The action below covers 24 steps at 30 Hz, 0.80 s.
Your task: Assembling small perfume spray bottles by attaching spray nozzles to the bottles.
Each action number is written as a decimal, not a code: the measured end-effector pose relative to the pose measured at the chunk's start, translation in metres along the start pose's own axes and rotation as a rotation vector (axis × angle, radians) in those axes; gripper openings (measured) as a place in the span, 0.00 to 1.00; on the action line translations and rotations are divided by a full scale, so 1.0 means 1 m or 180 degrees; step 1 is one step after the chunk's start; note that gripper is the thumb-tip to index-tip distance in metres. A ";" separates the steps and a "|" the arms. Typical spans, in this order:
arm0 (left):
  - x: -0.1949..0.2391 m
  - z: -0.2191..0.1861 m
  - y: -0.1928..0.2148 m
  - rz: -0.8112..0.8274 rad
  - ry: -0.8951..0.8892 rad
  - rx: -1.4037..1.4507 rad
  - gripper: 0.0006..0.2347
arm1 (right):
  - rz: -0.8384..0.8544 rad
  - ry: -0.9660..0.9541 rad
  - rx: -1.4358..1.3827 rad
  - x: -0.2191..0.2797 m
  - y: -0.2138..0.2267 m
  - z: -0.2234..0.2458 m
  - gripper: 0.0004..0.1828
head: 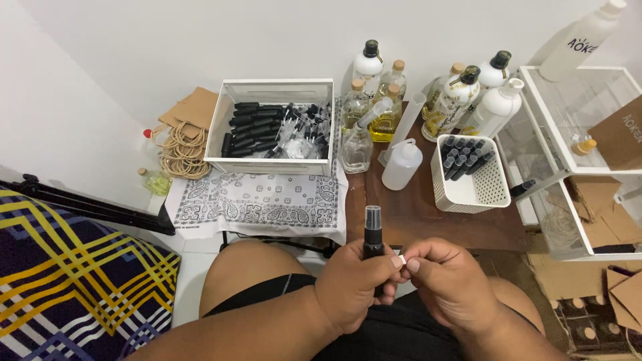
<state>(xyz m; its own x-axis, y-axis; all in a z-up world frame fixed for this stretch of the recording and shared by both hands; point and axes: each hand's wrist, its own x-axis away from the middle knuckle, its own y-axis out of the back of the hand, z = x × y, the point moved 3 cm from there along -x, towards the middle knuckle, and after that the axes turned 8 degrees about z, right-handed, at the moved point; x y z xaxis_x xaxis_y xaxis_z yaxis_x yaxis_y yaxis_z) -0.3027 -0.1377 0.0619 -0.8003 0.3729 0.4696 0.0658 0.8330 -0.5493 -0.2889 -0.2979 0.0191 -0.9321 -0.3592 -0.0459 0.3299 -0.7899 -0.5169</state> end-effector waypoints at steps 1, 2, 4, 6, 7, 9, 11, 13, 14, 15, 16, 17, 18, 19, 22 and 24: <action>0.001 0.000 0.000 -0.0002 -0.0003 0.0003 0.05 | 0.0004 -0.0002 0.0001 -0.001 -0.006 0.003 0.05; 0.001 0.000 -0.001 -0.0029 -0.0030 -0.0046 0.05 | 0.0125 0.0049 -0.0008 -0.002 -0.014 0.007 0.05; 0.002 0.000 -0.001 -0.0055 -0.0067 -0.0099 0.05 | 0.0256 0.0108 -0.0016 -0.002 -0.020 0.010 0.06; 0.002 0.001 -0.001 -0.0013 -0.0037 -0.0091 0.05 | 0.0185 0.0122 -0.0016 -0.001 -0.016 0.007 0.03; 0.004 0.000 -0.001 -0.0008 -0.0043 -0.0093 0.05 | 0.0188 0.0128 -0.0011 -0.001 -0.019 0.009 0.03; 0.006 -0.002 -0.001 0.0016 -0.0073 -0.0187 0.05 | 0.0361 0.0178 -0.0007 -0.001 -0.026 0.013 0.05; 0.004 0.002 0.000 0.0033 -0.0100 -0.0195 0.05 | 0.0307 0.0178 0.0061 0.001 -0.020 0.009 0.05; 0.004 0.003 0.000 0.0048 -0.0125 -0.0201 0.06 | 0.0252 0.0175 0.0127 0.002 -0.020 0.009 0.05; 0.005 0.002 -0.001 0.0047 -0.0066 -0.0154 0.06 | 0.0279 0.0198 0.0097 0.002 -0.023 0.011 0.04; 0.006 0.001 -0.002 0.0049 -0.0010 -0.0109 0.06 | 0.0308 0.0224 0.0068 0.002 -0.026 0.013 0.04; 0.006 0.001 -0.002 0.0051 -0.0012 -0.0107 0.06 | 0.0309 0.0224 0.0071 0.002 -0.026 0.014 0.04; 0.006 0.002 -0.002 0.0067 -0.0019 -0.0131 0.05 | 0.0266 0.0208 0.0114 0.003 -0.026 0.014 0.04; 0.006 0.003 -0.002 0.0084 -0.0025 -0.0155 0.05 | 0.0224 0.0191 0.0156 0.003 -0.026 0.014 0.03; 0.005 0.005 -0.001 0.0085 -0.0028 -0.0156 0.05 | 0.0226 0.0193 0.0157 0.004 -0.025 0.013 0.03; 0.001 0.009 0.000 0.0051 -0.0042 -0.0054 0.06 | 0.0258 0.0168 0.0144 0.004 -0.022 0.011 0.04; 0.000 0.012 0.002 0.0093 -0.0015 -0.0157 0.05 | 0.0136 0.0061 0.0283 0.006 -0.015 0.007 0.04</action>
<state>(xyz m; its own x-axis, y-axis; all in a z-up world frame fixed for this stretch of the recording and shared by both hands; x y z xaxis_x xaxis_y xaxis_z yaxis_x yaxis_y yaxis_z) -0.3098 -0.1410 0.0523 -0.8003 0.3955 0.4506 0.1184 0.8411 -0.5278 -0.2984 -0.2919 0.0325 -0.9194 -0.3845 -0.0830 0.3804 -0.8155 -0.4362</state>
